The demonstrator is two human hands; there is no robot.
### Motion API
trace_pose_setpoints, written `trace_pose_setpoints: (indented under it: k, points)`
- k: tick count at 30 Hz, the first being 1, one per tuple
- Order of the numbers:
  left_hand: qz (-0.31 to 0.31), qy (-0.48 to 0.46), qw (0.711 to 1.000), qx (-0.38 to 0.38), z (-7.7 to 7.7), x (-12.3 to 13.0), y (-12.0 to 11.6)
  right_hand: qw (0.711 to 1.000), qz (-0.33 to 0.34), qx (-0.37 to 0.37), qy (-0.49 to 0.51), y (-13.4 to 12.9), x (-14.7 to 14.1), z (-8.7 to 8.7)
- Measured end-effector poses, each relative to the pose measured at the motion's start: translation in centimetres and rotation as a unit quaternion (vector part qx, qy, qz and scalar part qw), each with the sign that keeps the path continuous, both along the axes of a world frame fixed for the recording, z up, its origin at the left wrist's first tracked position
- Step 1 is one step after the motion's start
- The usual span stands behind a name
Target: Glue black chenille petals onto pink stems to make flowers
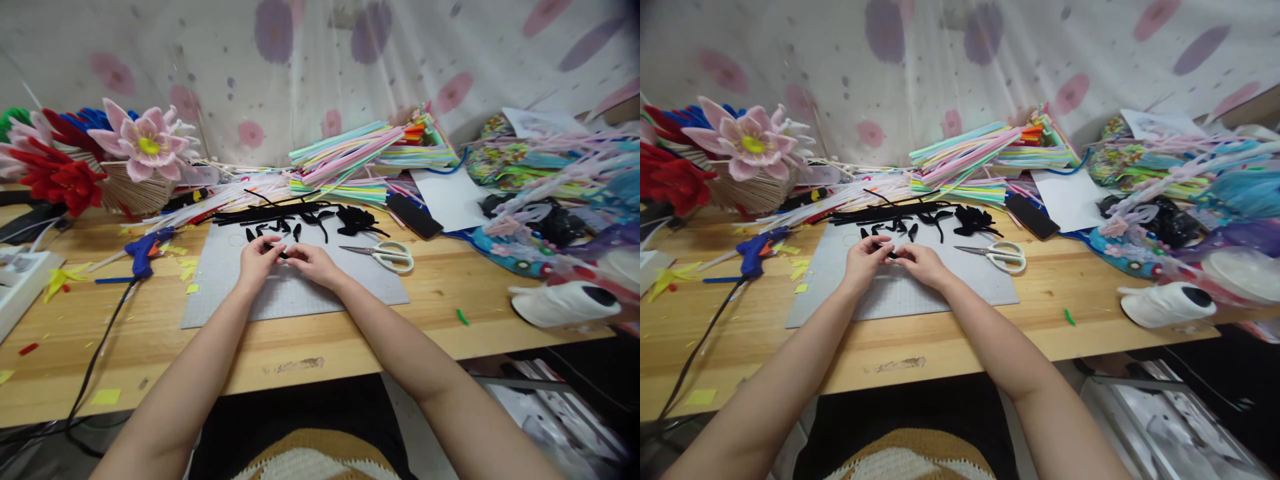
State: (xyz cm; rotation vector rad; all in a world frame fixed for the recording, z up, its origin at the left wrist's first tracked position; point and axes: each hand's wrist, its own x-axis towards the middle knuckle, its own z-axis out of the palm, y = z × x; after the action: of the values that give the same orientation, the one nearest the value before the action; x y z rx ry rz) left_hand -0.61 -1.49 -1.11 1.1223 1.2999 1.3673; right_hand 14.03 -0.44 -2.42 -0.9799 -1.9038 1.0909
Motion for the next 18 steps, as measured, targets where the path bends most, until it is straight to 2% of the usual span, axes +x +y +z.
trace_pose_setpoints:
  k: [4,7,12,15,18]
  points:
    - [-0.043,-0.073,0.996,-0.030,0.27,0.07,-0.25,0.999,-0.022,-0.023,0.028,0.37,-0.03,-0.51]
    - [-0.064,-0.080,0.994,-0.044,0.26,0.07,-0.32,0.996,-0.012,-0.061,0.069,0.59,-0.10,-0.73]
    - [-0.062,-0.082,0.994,-0.046,0.25,0.12,-0.26,0.989,0.025,-0.112,0.088,0.37,-0.31,-0.32]
    - [-0.067,-0.090,0.993,-0.030,0.61,0.15,-0.41,0.990,0.011,-0.108,0.090,0.22,-0.27,0.03]
    - [-0.040,-0.081,0.996,0.003,1.03,0.04,-0.58,0.992,-0.010,-0.100,0.081,0.28,-0.08,0.10]
